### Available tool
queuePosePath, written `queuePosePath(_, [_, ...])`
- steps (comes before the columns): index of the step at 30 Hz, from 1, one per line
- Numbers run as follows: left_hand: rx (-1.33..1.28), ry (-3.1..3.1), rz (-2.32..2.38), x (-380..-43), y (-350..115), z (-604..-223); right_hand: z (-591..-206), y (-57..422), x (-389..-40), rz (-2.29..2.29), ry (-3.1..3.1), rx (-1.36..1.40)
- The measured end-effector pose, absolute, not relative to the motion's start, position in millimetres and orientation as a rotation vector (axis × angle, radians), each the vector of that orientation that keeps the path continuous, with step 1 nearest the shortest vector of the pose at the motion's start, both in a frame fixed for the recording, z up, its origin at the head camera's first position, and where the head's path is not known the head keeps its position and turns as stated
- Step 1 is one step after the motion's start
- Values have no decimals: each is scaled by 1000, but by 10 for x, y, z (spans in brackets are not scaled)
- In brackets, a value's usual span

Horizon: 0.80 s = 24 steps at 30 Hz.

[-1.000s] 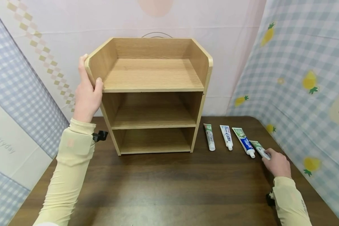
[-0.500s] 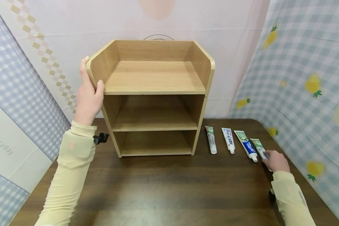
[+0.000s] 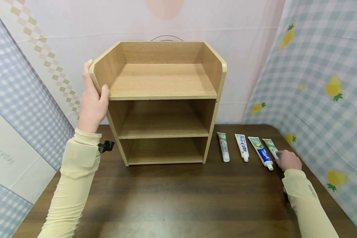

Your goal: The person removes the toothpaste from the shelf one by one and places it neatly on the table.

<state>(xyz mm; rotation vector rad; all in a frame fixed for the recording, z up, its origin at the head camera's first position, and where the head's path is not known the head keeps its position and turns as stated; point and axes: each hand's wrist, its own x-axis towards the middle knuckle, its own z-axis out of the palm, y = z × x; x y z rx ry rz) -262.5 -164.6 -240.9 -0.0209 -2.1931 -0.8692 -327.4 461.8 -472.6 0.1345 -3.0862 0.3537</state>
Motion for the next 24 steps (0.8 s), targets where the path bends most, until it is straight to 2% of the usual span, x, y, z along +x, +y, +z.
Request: queuePosePath(24, [-38, -2199, -888, -2684, -1648, -2402, -4847, 4682, -3320, 356, -3058, 69])
